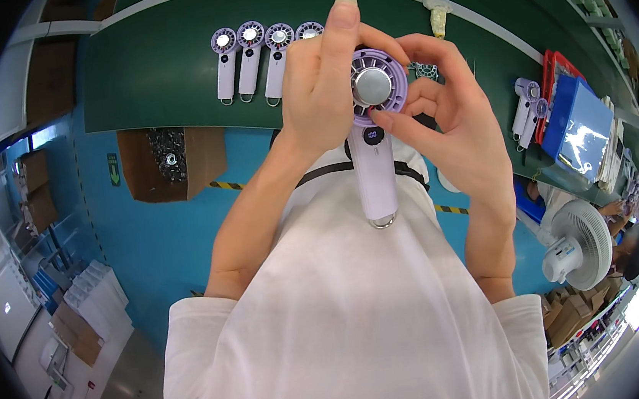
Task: Assemble components into handheld electric fans at an electronics factory workbench.
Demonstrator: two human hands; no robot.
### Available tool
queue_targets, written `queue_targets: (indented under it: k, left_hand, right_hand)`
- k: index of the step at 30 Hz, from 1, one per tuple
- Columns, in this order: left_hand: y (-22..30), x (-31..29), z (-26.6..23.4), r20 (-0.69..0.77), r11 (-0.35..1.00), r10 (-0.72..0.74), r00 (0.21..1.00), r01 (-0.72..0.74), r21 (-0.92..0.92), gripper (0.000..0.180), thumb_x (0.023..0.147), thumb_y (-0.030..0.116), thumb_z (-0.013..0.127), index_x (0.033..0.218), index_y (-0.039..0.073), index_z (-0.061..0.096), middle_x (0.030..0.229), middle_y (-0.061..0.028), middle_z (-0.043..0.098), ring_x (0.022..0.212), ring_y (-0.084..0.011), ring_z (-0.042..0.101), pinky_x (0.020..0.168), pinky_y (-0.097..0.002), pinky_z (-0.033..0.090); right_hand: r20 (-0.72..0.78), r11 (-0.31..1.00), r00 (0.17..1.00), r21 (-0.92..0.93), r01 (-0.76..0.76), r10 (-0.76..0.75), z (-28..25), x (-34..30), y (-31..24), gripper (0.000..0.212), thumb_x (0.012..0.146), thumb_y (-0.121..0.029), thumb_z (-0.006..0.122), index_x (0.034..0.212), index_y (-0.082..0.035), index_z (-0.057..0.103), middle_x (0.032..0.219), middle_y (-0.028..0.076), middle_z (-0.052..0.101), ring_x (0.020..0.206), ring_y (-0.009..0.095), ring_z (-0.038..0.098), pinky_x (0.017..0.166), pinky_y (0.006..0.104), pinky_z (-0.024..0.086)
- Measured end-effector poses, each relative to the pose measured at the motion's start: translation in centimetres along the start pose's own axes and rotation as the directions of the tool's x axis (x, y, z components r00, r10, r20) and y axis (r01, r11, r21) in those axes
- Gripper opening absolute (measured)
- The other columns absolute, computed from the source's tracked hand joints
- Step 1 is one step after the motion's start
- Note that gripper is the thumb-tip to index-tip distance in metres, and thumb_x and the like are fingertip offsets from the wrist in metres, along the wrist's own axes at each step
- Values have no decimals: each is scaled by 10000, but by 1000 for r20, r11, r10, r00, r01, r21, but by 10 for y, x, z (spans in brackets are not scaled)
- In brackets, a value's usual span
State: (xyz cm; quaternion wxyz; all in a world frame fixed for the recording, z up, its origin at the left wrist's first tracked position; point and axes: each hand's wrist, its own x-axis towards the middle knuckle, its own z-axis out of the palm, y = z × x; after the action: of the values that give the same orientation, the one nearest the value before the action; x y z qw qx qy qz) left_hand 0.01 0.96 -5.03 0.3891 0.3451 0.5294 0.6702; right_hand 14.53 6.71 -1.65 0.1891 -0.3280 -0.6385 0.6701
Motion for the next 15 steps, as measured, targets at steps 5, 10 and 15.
queue_targets:
  k: [5, 10, 15]
  left_hand:
    - [2, -1, 0, 2, 999, 37, 999, -37, 24, 692, 1065, 426, 296, 739, -19, 713, 615, -54, 643, 578, -102, 578, 561, -241, 472]
    - [-1, -2, -6, 90, 988, -55, 994, 41, 151, 889, 1019, 586, 76, 813, -23, 690, 779, -115, 684, 711, -176, 652, 685, -266, 539]
    - [-3, -4, -9, 108, 991, -103, 989, 92, 100, 972, 979, 642, -19, 850, -14, 686, 817, -120, 683, 763, -191, 653, 733, -272, 541]
  right_hand:
    - [-2, 1000, 1000, 0, 1, -1, 0, 0, 1, 573, 759, 5, 754, 1269, -21, 493, 1210, 88, 552, 757, 97, 595, 689, 236, 510]
    - [-10, 1000, 1000, 1, 3, -3, 0, 0, 1, 573, 762, 8, 747, 1273, -23, 489, 1206, 93, 550, 754, 97, 595, 684, 238, 509]
    - [-4, 999, 1000, -33, 14, -14, 1, 0, 0, 573, 766, 16, 736, 1279, -26, 484, 1208, 97, 541, 755, 101, 598, 693, 243, 513]
